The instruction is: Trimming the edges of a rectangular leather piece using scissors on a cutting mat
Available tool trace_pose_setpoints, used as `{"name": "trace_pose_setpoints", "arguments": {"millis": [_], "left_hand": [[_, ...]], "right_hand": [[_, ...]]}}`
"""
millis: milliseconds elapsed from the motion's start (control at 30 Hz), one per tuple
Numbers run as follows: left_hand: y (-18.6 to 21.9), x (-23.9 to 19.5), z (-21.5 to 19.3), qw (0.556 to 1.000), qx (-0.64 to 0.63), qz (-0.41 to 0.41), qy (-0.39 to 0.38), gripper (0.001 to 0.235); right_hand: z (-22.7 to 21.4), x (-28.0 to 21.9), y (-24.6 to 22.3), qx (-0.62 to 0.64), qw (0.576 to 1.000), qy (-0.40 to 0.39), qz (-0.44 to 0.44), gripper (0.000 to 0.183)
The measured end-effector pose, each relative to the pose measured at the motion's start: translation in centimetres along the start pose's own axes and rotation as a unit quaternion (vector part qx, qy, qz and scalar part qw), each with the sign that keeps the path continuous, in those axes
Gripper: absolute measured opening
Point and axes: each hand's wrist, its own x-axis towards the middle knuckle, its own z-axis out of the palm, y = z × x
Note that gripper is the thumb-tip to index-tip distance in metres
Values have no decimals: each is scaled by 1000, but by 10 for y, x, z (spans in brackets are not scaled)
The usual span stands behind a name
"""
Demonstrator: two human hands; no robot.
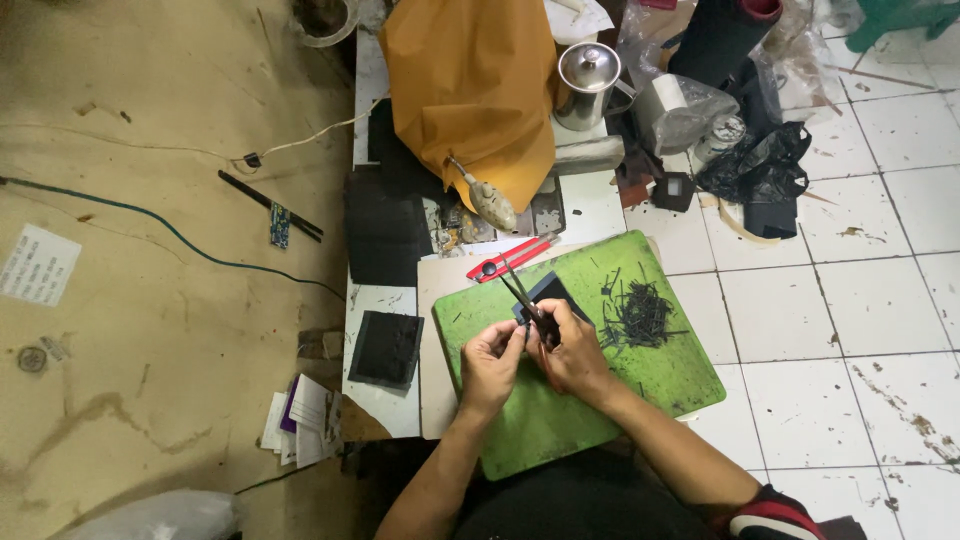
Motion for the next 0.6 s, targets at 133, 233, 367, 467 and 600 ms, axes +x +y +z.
{"name": "trace_pose_setpoints", "arguments": {"millis": [133,233,367,467,600], "left_hand": [[11,-2,-4,1000,-8,5,-1,16],[16,-5,-9,999,-1,23,-23,20],[23,-8,-7,999,3,18,-40,20],[24,-7,-7,999,6,23,-37,20],[7,-6,-6,999,-11,10,-28,19]], "right_hand": [[0,2,0,-24,999,-5,-34,23],[2,2,3,-11,998,18,-53,32],[4,5,5,-8,997,28,-65,31],[5,7,6,-11,997,25,-67,26],[5,6,9,14,997,23,-76,21]]}}
